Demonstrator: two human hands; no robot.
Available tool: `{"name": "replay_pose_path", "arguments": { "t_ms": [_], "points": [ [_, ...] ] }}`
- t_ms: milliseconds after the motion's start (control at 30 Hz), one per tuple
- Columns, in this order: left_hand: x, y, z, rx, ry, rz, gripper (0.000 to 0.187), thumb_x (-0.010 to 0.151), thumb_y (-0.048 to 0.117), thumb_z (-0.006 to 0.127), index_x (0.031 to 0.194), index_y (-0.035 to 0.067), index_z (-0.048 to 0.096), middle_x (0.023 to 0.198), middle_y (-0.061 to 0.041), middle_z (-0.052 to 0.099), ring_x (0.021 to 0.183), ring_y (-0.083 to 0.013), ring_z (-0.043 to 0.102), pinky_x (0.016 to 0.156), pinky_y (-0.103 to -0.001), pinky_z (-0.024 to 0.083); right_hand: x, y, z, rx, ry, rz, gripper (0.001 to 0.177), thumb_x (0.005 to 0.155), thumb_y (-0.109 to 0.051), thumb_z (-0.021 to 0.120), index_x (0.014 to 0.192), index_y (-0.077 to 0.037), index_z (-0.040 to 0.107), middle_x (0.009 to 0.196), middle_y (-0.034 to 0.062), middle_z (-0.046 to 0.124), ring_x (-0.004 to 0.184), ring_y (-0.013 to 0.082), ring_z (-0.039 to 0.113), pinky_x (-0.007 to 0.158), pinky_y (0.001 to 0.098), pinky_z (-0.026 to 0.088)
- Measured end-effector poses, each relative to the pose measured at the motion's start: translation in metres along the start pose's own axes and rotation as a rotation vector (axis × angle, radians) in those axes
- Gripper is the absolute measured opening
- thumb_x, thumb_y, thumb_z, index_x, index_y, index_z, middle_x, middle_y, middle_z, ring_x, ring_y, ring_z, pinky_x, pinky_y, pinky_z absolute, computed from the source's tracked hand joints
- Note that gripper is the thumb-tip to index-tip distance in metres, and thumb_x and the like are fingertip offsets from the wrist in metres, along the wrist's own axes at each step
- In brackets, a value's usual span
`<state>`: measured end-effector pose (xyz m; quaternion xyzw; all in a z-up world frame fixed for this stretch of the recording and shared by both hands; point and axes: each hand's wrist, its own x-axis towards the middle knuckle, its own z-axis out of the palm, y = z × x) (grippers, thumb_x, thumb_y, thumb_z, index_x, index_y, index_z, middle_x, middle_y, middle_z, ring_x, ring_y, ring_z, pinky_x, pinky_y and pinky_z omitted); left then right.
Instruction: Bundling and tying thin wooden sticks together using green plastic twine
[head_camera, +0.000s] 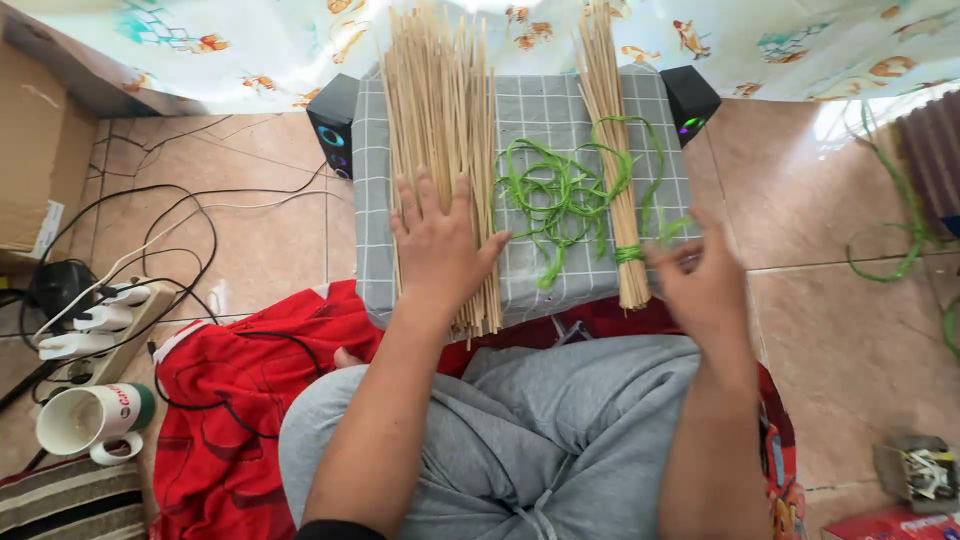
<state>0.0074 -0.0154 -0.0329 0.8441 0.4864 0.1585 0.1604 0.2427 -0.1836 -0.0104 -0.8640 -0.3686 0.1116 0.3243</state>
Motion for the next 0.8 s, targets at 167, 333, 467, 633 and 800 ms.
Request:
{"name": "replay_pose_path", "arguments": {
  "t_ms": [167,333,467,633,800],
  "points": [
    [0.002,-0.003,0.008,0.022,-0.057,-0.046,0.084,0.082,0.042,0.082,0.150,0.005,0.049,0.155,-0.038,0.028,0.146,-0.0613,0.017,0.108,-0.077,0.027,0.004,-0.021,0.018,-0.149,-0.277,0.122,0.086,0.086,-0.013,0.075,0.161,-0.005,0.032,0.148,0.0332,0.046,0.136,0.0527,0.047,0.109,0.0674,0.039],
    [0.002,-0.005,0.008,-0.011,-0.081,-0.053,0.085,0.084,0.042,0.080,0.152,0.006,0.044,0.156,-0.039,0.025,0.146,-0.0621,0.017,0.108,-0.078,0.025,0.004,-0.036,-0.011,-0.235,-0.270,0.185,0.099,0.080,-0.014,0.065,0.166,-0.013,0.016,0.130,0.0379,0.059,0.122,0.0578,0.056,0.105,0.0657,0.042],
    [-0.002,-0.006,0.011,-0.047,-0.079,-0.042,0.084,0.084,0.043,0.080,0.152,0.006,0.045,0.155,-0.040,0.025,0.146,-0.0628,0.017,0.108,-0.079,0.025,-0.018,-0.046,-0.062,-0.448,-0.222,0.113,0.083,0.085,-0.019,0.055,0.164,-0.014,0.032,0.132,0.0362,0.060,0.119,0.0581,0.059,0.102,0.0657,0.044],
    [0.002,-0.009,0.021,0.016,0.068,-0.005,0.084,0.082,0.053,0.076,0.147,0.007,0.049,0.156,-0.036,0.028,0.144,-0.0589,0.023,0.108,-0.070,0.030,-0.036,-0.031,-0.115,-0.403,0.288,-0.494,0.040,0.089,0.001,0.081,0.127,0.013,0.074,0.111,0.0239,0.074,0.086,0.0348,0.067,0.077,0.0409,0.050],
    [0.001,-0.013,0.022,0.003,0.066,-0.023,0.085,0.082,0.053,0.074,0.149,0.007,0.048,0.156,-0.038,0.028,0.145,-0.0591,0.021,0.109,-0.071,0.028,-0.032,-0.034,-0.144,-0.104,0.438,-0.656,0.042,0.103,0.027,0.076,0.140,0.022,0.057,0.126,0.0338,0.060,0.103,0.0391,0.059,0.093,0.0458,0.052]
  ]
}}
